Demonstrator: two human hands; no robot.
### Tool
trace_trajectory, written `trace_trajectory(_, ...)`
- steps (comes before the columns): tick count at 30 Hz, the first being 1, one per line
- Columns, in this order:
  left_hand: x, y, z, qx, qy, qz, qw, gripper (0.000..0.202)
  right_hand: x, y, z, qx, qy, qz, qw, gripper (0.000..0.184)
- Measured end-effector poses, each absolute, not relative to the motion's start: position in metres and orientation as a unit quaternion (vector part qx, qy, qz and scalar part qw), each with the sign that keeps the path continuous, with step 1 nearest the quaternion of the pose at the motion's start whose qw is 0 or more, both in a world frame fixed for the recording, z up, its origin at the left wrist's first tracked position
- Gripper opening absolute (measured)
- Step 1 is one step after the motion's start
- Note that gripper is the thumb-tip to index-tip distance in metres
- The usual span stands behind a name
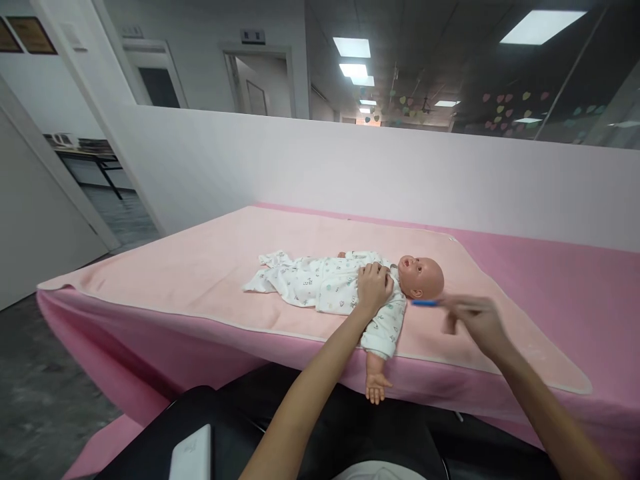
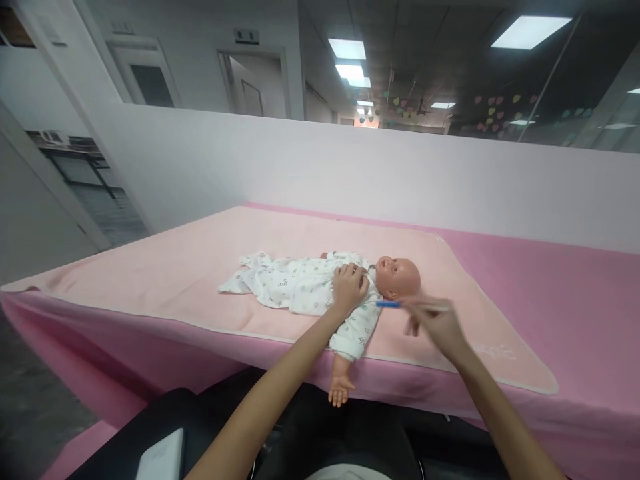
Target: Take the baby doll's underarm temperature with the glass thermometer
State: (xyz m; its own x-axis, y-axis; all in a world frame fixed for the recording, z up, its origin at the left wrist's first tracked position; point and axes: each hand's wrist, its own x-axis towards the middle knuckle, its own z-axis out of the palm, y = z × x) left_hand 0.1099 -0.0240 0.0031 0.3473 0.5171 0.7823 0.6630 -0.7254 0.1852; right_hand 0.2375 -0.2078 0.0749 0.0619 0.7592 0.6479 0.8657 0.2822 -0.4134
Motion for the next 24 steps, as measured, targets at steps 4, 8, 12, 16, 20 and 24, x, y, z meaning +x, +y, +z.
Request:
trace_trajectory(4,0.107,-0.024,0.003,-0.819,-0.344,-0.454,0.071,0.01,0.244,-0.198,0.032,-0.603,-0.725,-0.1,0.318,0.028)
trace_trajectory(8,0.107,-0.024,0.004,-0.817,-0.334,-0.464,0.07,0.012,0.263,-0.193,0.005,-0.635,-0.738,-0.145,0.176,0.031)
trace_trajectory(12,0.107,-0.024,0.004,-0.815,-0.333,-0.469,0.076,0.011,0.274,-0.193,-0.009,-0.678,-0.708,-0.137,0.144,0.03)
trace_trajectory(16,0.107,-0.024,0.002,-0.808,-0.335,-0.479,0.074,0.014,0.271,-0.197,-0.02,-0.683,-0.697,-0.122,0.183,0.034)
trace_trajectory(20,0.106,-0.025,-0.001,-0.803,-0.334,-0.489,0.063,0.018,0.264,-0.203,-0.025,-0.68,-0.698,-0.118,0.192,0.045)
trace_trajectory(24,0.105,-0.027,-0.002,-0.798,-0.342,-0.493,0.055,0.018,0.263,-0.207,-0.026,-0.692,-0.691,-0.091,0.187,0.046)
